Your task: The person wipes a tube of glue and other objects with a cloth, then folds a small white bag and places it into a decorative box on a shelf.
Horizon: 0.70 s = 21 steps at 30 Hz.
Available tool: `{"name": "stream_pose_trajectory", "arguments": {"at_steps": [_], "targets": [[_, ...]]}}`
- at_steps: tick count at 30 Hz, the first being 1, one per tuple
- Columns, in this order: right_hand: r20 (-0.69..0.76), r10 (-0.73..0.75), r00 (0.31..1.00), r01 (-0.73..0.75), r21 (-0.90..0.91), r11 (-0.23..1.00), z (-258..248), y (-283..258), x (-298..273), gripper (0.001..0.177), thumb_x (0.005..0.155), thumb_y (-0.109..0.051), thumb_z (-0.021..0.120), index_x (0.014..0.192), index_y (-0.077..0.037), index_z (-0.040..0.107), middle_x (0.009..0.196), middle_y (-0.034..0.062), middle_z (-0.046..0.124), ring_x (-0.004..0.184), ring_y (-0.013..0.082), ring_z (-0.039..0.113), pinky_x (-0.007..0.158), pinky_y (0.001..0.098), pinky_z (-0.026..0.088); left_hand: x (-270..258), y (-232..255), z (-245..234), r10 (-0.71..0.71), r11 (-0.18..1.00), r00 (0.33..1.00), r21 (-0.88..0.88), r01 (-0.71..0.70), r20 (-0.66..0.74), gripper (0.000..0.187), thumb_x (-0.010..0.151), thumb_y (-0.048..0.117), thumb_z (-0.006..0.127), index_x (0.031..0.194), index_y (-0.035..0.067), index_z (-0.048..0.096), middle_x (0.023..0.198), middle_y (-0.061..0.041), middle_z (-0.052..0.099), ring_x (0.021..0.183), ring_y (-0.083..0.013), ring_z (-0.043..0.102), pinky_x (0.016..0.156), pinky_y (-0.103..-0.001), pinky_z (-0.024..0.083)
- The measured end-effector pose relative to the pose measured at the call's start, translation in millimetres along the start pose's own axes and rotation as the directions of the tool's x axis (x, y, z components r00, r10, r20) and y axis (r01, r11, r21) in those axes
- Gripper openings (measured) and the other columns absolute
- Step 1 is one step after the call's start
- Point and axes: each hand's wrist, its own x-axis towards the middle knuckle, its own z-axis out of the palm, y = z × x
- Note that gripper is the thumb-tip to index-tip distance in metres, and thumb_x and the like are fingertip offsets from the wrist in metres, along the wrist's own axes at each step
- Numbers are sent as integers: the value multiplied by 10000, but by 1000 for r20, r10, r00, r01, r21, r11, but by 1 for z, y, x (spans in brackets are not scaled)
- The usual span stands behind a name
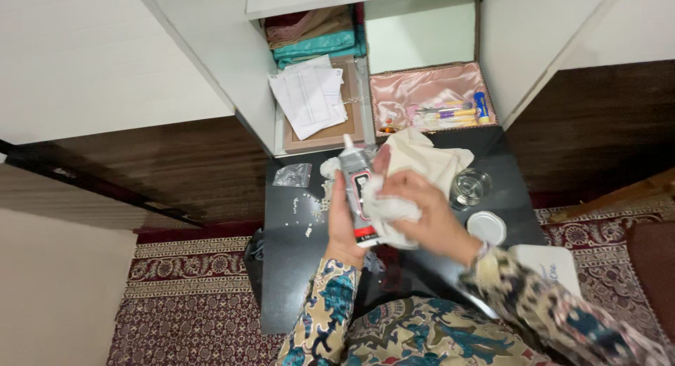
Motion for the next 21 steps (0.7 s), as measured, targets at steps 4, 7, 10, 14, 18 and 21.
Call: {"name": "stream_pose_trajectory", "arguments": {"at_steps": [4, 7, 10, 14, 18, 21], "targets": [[-93, 65, 994, -55, 112, 992, -22, 16, 38, 315, 847, -34, 737, 1156, 13, 695, 1203, 86, 617, 1149, 193, 620, 999, 301, 475, 2, -33, -40, -84, 996, 995, 19, 85, -50, 621, 1191, 465, 316, 1590, -6, 379, 1548, -226, 429, 1370, -391, 464, 1132, -533, 410], [-23, 86, 996, -80, 194, 978, -19, 15, 23, 325, 864, -32, 739, 1180, 17, 681, 1209, 76, 612, 1171, 175, 599, 1020, 289, 457, 0, -35, -38, 48, 989, 975, -147, -16, 216, 559, 1175, 382, 274, 1548, -15, 398, 1517, -201, 471, 1409, -349, 472, 1174, -480, 442], [53, 70, 996, -81, 250, 965, -7, 13, -17, 363, 838, -17, 753, 1185, 25, 653, 1241, 82, 597, 1247, 164, 556, 1072, 292, 414, 0, -25, -8, 135, 990, 983, -11, -138, -120, 612, 1095, 457, 311, 1557, 66, 399, 1583, -138, 470, 1459, -262, 456, 1131, -398, 479], [128, 83, 988, -114, 259, 959, -8, 29, -34, 365, 823, 5, 773, 1169, 27, 657, 1217, 76, 622, 1195, 140, 586, 1029, 287, 446, -12, -27, 16, 248, 956, 935, 221, -194, -252, 546, 1068, 446, 300, 1547, 190, 359, 1539, -99, 482, 1416, -248, 480, 1068, -404, 475], [201, 394, 897, -437, 534, 723, -8, 41, -16, 392, 859, -33, 738, 1237, -10, 638, 1074, 20, 715, 963, 95, 667, 864, 268, 543, -31, -38, 2, 67, 967, 950, 253, 13, -305, 616, 1094, 480, 318, 1516, 55, 465, 1421, -183, 561, 1233, -308, 566, 1015, -444, 510], [112, 397, 911, -389, 553, 737, 4, 38, -3, 390, 864, -39, 736, 1238, -14, 630, 1063, 9, 721, 930, 86, 669, 827, 264, 552, -26, -58, -16, 205, 953, 891, 292, -87, -405, 514, 1125, 379, 414, 1520, 53, 467, 1439, -118, 588, 1289, -246, 594, 1090, -399, 522]]}}
